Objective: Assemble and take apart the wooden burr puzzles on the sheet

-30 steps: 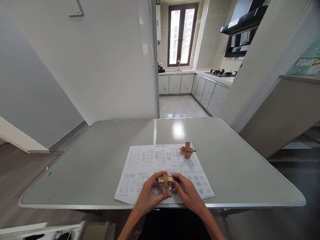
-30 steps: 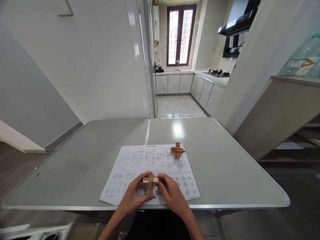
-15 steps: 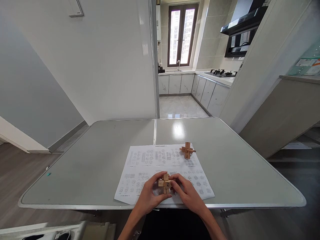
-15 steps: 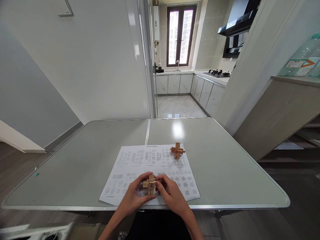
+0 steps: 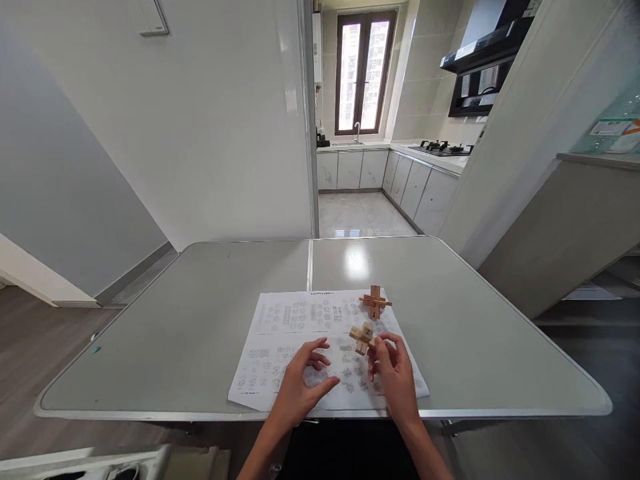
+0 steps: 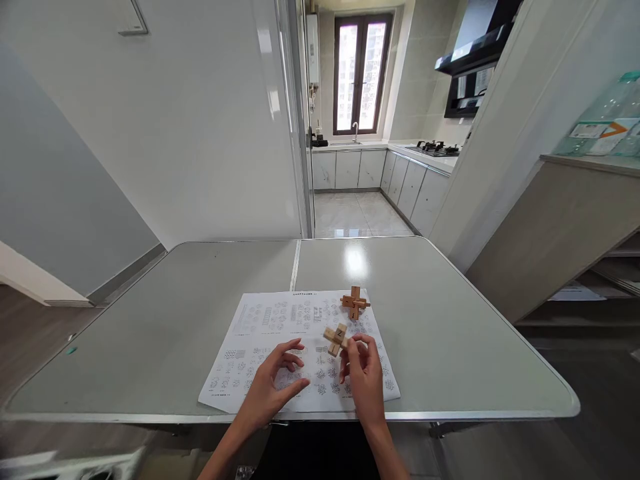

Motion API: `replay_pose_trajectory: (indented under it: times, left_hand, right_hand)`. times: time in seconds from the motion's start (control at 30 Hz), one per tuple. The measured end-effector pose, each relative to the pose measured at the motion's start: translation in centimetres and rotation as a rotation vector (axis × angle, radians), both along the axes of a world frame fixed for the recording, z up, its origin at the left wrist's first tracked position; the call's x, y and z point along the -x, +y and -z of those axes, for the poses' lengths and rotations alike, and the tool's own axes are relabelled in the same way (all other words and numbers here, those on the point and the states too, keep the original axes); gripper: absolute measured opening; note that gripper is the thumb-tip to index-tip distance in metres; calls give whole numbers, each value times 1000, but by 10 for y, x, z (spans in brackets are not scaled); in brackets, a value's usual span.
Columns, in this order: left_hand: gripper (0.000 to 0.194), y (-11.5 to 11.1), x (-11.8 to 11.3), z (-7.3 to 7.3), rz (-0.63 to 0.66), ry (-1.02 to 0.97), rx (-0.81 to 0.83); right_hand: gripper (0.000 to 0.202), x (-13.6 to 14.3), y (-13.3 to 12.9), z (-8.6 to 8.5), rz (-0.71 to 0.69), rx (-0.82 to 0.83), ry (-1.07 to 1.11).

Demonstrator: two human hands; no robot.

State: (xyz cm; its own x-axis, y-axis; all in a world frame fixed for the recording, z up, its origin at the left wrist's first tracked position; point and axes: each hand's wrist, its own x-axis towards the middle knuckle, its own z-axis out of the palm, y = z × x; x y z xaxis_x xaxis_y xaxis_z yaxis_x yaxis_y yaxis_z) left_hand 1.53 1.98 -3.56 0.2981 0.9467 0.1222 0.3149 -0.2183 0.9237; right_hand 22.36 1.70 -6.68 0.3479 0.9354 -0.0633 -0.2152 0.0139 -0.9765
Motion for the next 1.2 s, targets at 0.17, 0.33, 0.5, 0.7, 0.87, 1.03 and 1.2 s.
replay_pose_trajectory:
  times: [0.17,0.33,0.5,0.7,0.87,1.03,1.2]
  left_hand:
    - [44,-1,-1,-6,-4,44,8]
    - [34,-1,-2,-9,-10,59,7]
    - [29,-1,-3,-11,-14,60,-7]
    - [23,-2,-4,-14,-5,48,-9]
    - [21,-3,-3,-11,-1,57,-10]
    - [20,-3,-4,-12,-3,58,-7]
    - [22,-3,-5,-14,-11,65,-2]
  right_hand:
    - [38,0,1,2,160,-3,17]
    - [38,1,4,2,144,86,-119]
    - [39,0,7,-1,53,165,-226]
    - [41,0,10,-5,53,194,-222]
    - [41,1,10,-6,75,209,-237]
    - [43,1,9,-5,77,202,-275]
    - [39,2,8,-4,90,158,-370]
